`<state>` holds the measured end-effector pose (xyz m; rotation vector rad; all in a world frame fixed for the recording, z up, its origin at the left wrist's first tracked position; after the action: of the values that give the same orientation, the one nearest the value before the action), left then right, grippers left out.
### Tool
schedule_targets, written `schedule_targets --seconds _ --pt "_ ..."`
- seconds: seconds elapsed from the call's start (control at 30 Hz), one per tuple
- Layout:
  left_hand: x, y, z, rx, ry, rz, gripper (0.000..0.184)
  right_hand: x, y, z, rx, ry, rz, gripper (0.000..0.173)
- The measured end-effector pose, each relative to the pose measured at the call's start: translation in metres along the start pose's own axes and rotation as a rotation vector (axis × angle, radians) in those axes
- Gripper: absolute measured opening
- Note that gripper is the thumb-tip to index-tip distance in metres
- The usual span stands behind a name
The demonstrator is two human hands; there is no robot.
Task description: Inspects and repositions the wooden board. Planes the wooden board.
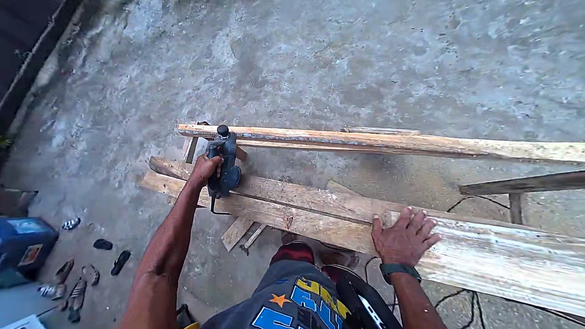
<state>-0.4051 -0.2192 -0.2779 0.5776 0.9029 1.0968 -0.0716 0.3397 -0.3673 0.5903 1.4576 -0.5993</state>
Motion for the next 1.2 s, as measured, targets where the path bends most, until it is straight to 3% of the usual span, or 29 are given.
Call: schedule_targets --seconds 0.4,0.63,0.83,1.0,1.1,1.2 --pt "-0.002 -0.015 -0.07 -0.055 -0.122 0.031 0.018 0.007 0.008 -0.002 0.036 -0.003 0.032 0.105" --pt "-0.018 -0.029 -0.089 -0.01 -0.179 -0.028 0.029 -0.005 0.002 -0.003 0.04 -0.003 0.032 0.1" --pt "-0.019 -0.025 -0.091 0.002 -0.12 -0.069 0.031 -0.011 0.001 -0.004 0.055 -0.004 0.027 0.095" --pt "-0.013 -0.009 -0.08 -0.003 0.064 -0.146 0.026 -0.011 0.003 -0.005 0.069 -0.014 0.031 0.092" --pt "0.008 0.013 -0.062 0.031 0.071 -0.172 0.022 -0.014 0.018 -0.006 0.065 0.037 0.01 0.093" --pt "0.001 0.014 -0.061 0.013 0.082 -0.158 0.018 -0.013 0.006 -0.007 0.035 0.019 -0.031 0.098"
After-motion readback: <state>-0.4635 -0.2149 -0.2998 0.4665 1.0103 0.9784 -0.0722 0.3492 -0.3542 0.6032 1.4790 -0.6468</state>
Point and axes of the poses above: each hand's wrist, its own z-axis away from the middle knuckle, its own x-axis out of the palm, y = z × x, the point moved 9 cm from there along -z, towards the middle knuckle, and after that the axes turned 4 degrees about z, right-handed, at the moved point
